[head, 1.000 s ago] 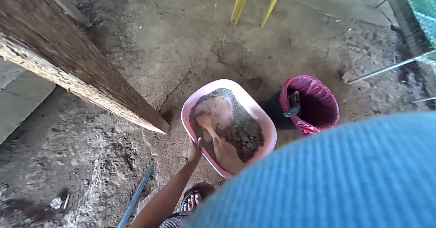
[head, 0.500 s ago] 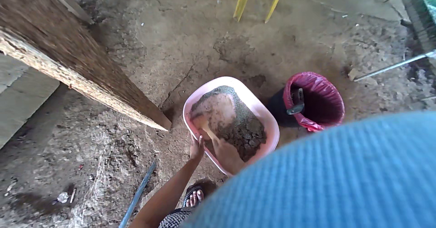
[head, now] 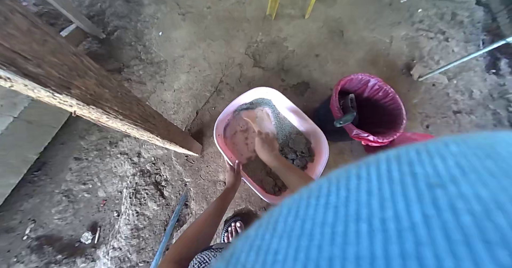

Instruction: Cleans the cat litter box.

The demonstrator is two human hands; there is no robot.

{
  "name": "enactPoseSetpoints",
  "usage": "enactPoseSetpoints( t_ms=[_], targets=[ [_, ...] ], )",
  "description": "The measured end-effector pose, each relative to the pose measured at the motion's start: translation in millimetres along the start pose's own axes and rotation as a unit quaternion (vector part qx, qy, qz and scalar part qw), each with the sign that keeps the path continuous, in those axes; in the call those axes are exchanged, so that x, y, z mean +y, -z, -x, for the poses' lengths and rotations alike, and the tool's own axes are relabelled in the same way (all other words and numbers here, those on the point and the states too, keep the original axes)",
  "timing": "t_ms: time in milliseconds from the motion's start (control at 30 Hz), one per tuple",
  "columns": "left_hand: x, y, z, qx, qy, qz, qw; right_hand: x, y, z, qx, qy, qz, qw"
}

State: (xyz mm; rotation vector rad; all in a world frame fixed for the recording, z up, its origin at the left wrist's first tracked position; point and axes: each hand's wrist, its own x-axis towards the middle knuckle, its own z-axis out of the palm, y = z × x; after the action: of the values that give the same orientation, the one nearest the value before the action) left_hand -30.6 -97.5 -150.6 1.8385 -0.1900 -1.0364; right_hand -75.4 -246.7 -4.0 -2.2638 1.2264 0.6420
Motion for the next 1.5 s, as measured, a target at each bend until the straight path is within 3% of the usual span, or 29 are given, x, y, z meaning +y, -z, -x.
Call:
enactPoseSetpoints(
  t_ms=[33,167,300,400,533,600,767,867,967,1000,1067,1100,1167,1233,1300,1367,1433,1467,1500],
  targets=[
    [0,-1,-3,0.001,0.0,-0.007,1.0,20,-15,-22,0.125,0.013,-0.002,0.992],
    [1,-2,-5,-0.002,0.02,-0.045,0.999,13,16,-45,0.045,-0.088,-0.012,0.995],
    [9,1,-2,-0.01,0.037,-0.02,0.999,-14,-22,-10,0.01,-0.04,0.009,0.999],
    [7,2,3,-0.025,0.04,0.009,0.999,25,-60,53,-0.051,0.01,0.065,0.997],
    [-1,1,-4,-0.029,0.038,-0.025,0.999,82,-66,105,-0.128,0.009,0.137,0.982],
    [-2,0,0,-0.034,0.055,-0.029,0.997,79,-60,88,-0.101,0.0,0.12,0.988],
    [21,8,3,-0.051,0.097,-0.015,0.994,4,-10,-17,-0.028,0.011,0.085,0.996],
    [6,16,-7,-0.061,0.116,0.041,0.991,0,-42,27,-0.037,0.021,0.058,0.997],
    [19,20,-22,-0.071,0.138,0.097,0.983,53,-83,95,-0.061,0.036,0.042,0.997],
    [25,21,-22,-0.076,0.123,0.098,0.985,67,-73,111,-0.085,0.038,0.053,0.994],
    [36,25,-12,-0.089,0.059,0.096,0.99,73,-14,132,-0.208,-0.005,0.061,0.976],
    [43,26,-4,-0.093,0.017,0.087,0.992,78,5,140,-0.189,-0.016,0.035,0.981],
    [52,28,16,-0.09,-0.063,0.06,0.992,91,13,155,-0.042,-0.015,-0.066,0.997],
    [65,31,37,-0.09,-0.12,0.036,0.988,93,2,160,0.079,0.0,-0.174,0.982],
    [79,35,51,-0.085,-0.144,0.005,0.986,93,-23,155,0.147,0.037,-0.236,0.96],
    [85,36,55,-0.08,-0.148,-0.024,0.985,96,-41,147,0.162,0.074,-0.196,0.964],
    [84,38,51,-0.068,-0.143,-0.026,0.987,87,-18,149,0.051,0.049,-0.147,0.987],
    [84,39,49,-0.062,-0.138,-0.015,0.988,91,-27,143,0.104,0.073,-0.14,0.982],
    [83,40,48,-0.061,-0.131,-0.004,0.989,100,-51,132,0.209,0.124,-0.143,0.959]
  ],
)
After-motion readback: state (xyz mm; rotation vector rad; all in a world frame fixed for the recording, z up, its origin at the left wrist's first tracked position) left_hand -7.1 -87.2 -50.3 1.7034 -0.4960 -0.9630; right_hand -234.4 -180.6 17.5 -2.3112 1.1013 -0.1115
